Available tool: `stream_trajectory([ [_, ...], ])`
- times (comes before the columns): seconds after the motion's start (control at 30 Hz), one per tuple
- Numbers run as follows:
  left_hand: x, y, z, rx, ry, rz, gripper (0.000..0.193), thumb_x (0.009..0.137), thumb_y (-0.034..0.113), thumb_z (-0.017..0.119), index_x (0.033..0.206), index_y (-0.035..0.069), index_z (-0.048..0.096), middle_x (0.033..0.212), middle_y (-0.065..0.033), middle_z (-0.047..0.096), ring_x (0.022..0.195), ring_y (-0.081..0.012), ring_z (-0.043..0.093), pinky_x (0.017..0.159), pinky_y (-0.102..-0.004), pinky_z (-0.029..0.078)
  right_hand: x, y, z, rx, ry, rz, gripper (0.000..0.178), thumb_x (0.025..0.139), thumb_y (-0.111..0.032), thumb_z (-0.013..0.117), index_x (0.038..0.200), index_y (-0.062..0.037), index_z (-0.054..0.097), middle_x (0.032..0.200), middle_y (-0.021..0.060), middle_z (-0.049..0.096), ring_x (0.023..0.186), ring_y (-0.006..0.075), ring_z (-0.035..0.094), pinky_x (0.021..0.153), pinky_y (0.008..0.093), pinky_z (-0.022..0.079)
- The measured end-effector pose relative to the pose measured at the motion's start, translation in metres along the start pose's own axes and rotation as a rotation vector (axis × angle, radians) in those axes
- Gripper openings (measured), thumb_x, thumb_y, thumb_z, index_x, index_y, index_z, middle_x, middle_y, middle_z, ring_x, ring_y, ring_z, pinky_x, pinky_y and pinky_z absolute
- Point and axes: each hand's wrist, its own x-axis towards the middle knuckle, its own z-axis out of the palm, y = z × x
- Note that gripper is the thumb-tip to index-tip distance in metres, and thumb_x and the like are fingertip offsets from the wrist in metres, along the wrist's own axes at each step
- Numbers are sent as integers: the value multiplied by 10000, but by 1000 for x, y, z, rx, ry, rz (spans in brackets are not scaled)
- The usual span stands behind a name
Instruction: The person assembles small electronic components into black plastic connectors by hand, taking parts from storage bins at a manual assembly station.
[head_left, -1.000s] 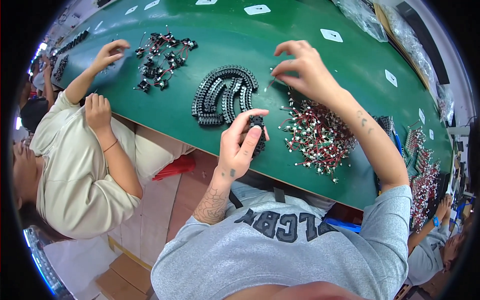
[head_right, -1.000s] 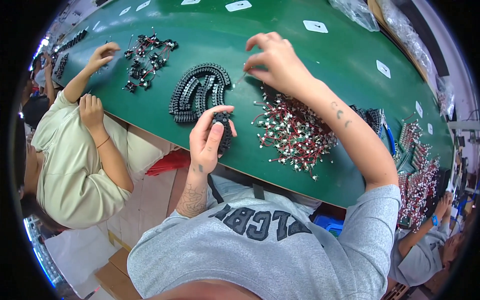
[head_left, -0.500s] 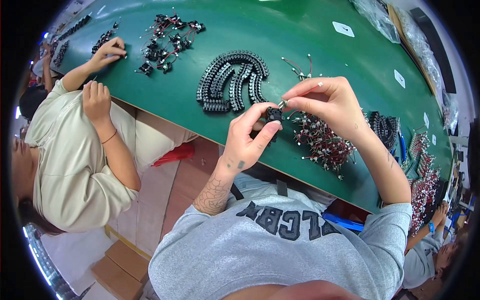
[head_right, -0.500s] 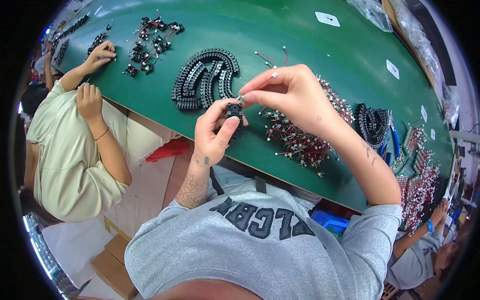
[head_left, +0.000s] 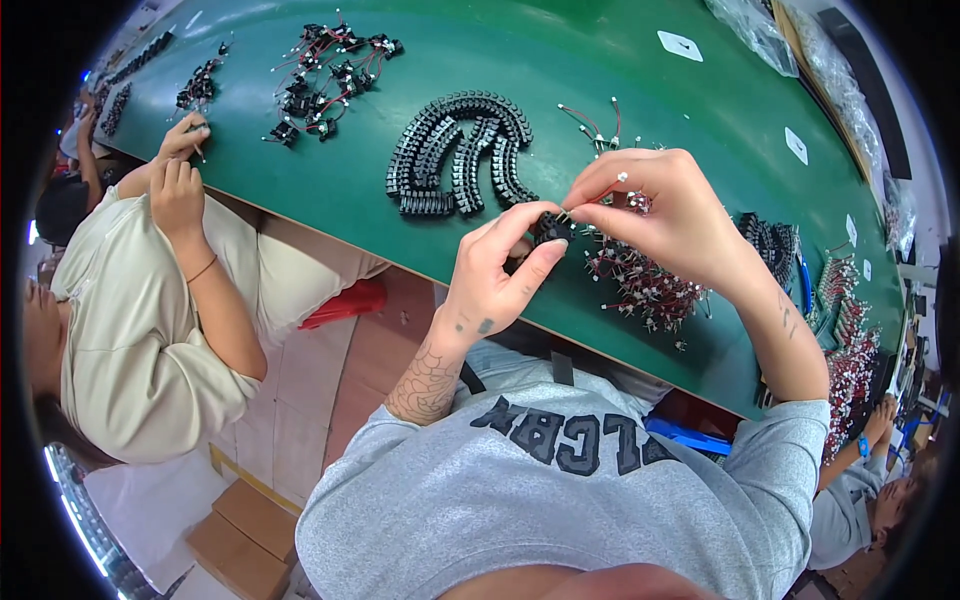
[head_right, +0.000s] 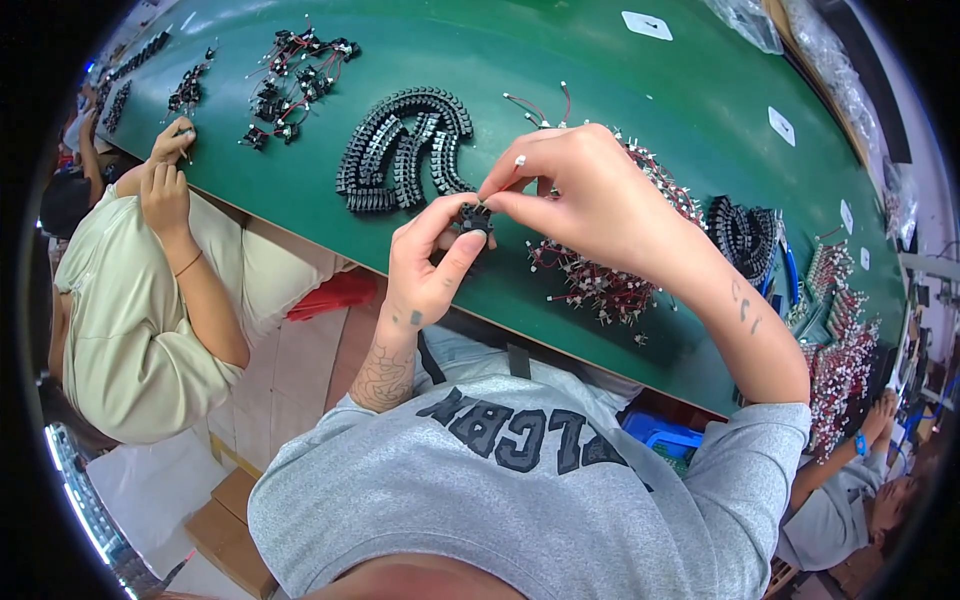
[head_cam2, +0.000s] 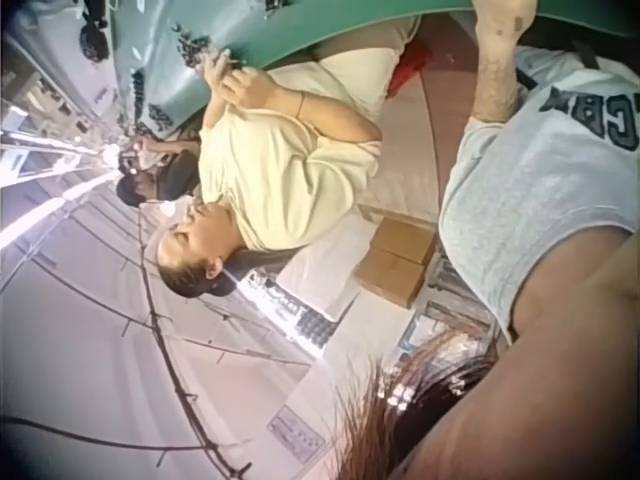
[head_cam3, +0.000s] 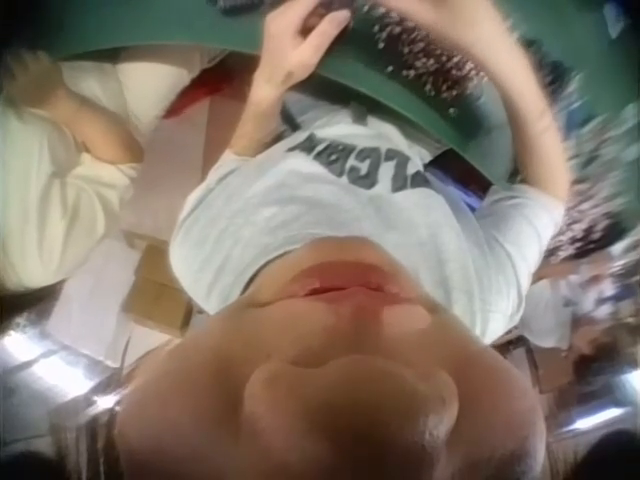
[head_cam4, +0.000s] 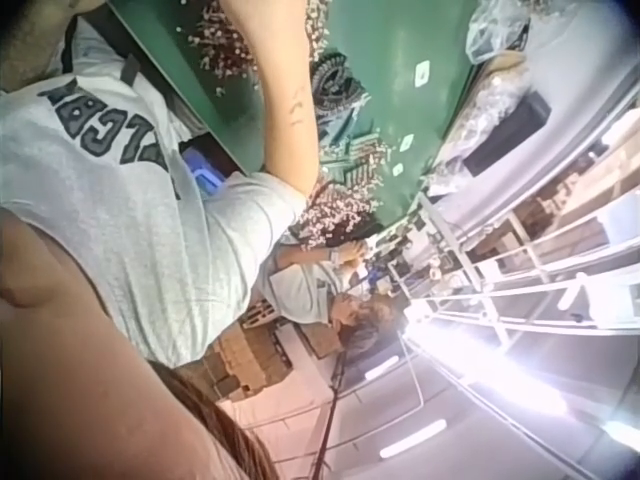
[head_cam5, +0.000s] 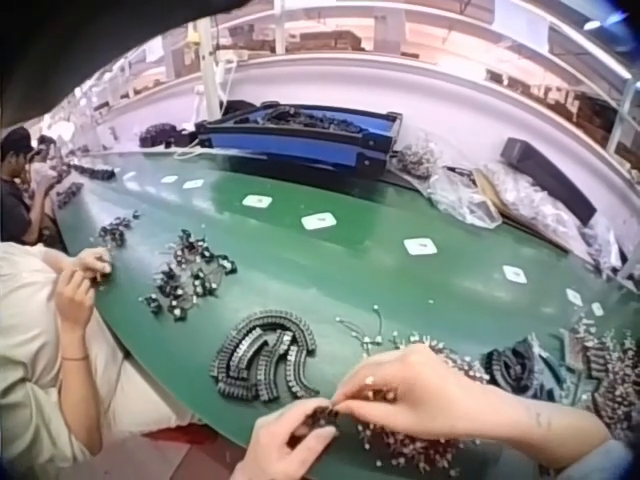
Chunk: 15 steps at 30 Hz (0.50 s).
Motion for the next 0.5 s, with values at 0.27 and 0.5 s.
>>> stream_trajectory([
  [0.27,-1,-7,5,237,-25,101,251,820,75,662,1056,-5,628,719,-30,611,498,-114,462,476,-241,377,9,2,-5,-121,-215,35,57,760,26,652,811,6,669,824,59,661,632,168,551,550,266,423],
  [0.5,0,-10,10,233,99,158,239,822,80,674,1040,-8,634,698,-27,599,489,-103,457,468,-230,370,29,13,-14,102,-337,170,21,769,-3,673,782,14,673,762,53,652,587,146,544,537,248,438],
])
